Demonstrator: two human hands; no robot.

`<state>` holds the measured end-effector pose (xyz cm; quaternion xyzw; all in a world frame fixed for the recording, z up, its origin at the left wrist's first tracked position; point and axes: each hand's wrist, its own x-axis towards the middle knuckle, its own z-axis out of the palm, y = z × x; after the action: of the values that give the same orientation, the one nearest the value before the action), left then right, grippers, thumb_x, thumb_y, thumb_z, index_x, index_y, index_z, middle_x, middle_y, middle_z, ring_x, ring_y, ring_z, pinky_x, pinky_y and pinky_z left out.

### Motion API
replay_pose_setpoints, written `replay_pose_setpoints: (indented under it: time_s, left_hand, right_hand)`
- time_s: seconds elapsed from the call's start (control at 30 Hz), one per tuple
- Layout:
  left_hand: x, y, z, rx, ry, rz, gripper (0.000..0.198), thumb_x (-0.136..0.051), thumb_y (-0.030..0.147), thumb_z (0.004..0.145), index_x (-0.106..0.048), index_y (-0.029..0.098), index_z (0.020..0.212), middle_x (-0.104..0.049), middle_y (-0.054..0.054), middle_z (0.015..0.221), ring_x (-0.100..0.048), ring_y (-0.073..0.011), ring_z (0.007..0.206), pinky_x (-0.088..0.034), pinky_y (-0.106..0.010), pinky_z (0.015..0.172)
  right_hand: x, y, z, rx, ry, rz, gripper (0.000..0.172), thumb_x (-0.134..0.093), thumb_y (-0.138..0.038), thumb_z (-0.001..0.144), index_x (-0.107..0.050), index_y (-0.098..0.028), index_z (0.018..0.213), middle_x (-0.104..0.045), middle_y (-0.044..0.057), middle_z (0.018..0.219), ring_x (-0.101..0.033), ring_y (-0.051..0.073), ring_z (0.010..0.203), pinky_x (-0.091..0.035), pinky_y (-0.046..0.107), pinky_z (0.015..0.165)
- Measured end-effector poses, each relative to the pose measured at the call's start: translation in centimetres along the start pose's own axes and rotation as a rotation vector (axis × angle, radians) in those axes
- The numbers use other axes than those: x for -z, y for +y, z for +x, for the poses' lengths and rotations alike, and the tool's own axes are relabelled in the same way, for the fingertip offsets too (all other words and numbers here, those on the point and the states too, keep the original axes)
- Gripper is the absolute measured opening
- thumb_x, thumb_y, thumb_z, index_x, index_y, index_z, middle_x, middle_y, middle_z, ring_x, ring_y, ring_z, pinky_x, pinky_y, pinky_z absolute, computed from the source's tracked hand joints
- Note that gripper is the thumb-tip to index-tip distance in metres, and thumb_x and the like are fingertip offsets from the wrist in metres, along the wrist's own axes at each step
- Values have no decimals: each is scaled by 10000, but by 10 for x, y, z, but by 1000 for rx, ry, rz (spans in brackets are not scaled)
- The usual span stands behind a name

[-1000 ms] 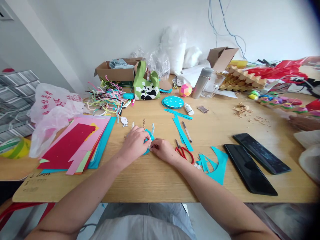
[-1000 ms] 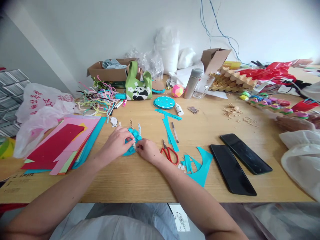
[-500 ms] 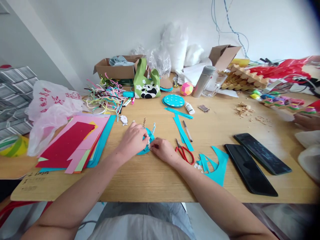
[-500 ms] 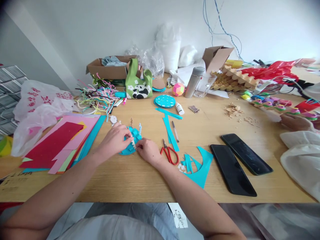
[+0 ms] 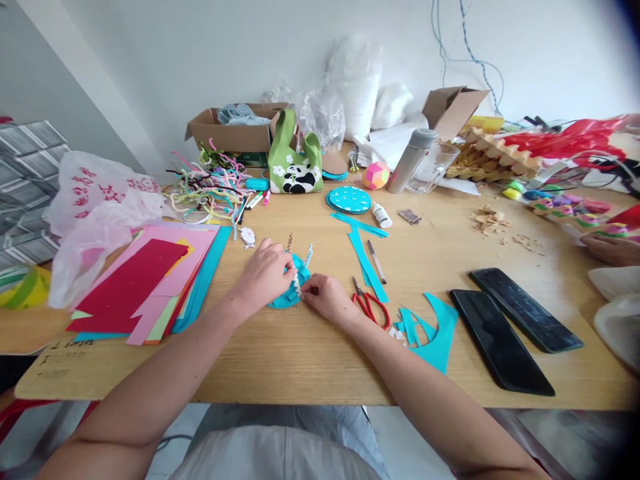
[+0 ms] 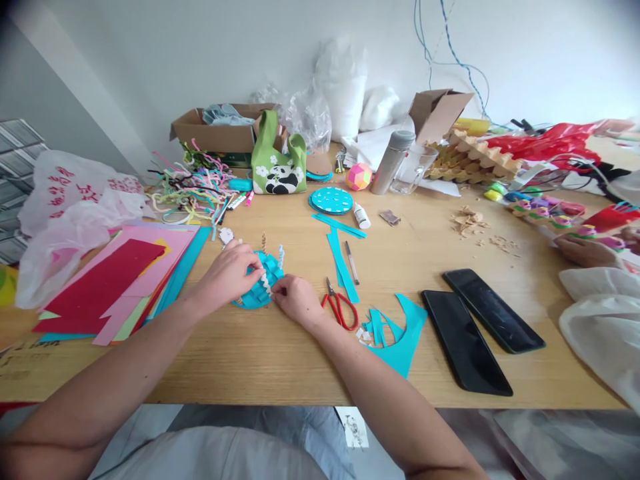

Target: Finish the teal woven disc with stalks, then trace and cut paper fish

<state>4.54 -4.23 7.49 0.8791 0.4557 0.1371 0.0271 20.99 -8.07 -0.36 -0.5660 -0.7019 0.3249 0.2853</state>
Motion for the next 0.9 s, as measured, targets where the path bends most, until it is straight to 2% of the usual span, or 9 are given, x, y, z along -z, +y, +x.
replay_pose_setpoints:
  time_s: [0.17, 0.33, 0.6, 0.9]
  left_hand:
    - [1, -1, 0, 1, -4, -8, 176, -530, 208, 811, -671, 169, 713, -627, -67, 759, -508, -237, 859, -425, -373, 819]
    - [-1, -3, 0, 1, 2, 1, 167, -538, 205, 810, -670, 167, 715, -622, -63, 752, -507, -233, 855, -425, -368, 821]
    - [-2, -4, 2, 0, 8, 2, 169, -547, 212, 812, -670, 164, 707, -628, -67, 753, -510, -238, 864, -432, -369, 813]
    - [-3, -4, 2, -13, -7, -8, 171, -546, 206, 812, -661, 171, 691, -635, -70, 768, -512, -238, 887, -434, -370, 818]
  right_hand:
    - [2, 0, -2, -15, 7, 76, 72, -656, -207, 743, -706, -186, 792, -625, -4, 714, -523, 105, 610, -384, 216, 578]
    - [-4, 0, -1, 19, 72, -10, 77, -638, -238, 767, -683, -191, 725, -649, 8, 744, -539, 113, 631, -387, 226, 601]
    - [-8, -3, -2, 24, 97, -105, 107, -587, -188, 778, -672, -195, 713, -682, 18, 766, -580, 124, 673, -390, 223, 633]
    - [-8, -5, -5, 48, 101, -104, 103, -594, -165, 775, -678, -193, 721, -682, 19, 760, -582, 128, 665, -389, 221, 627]
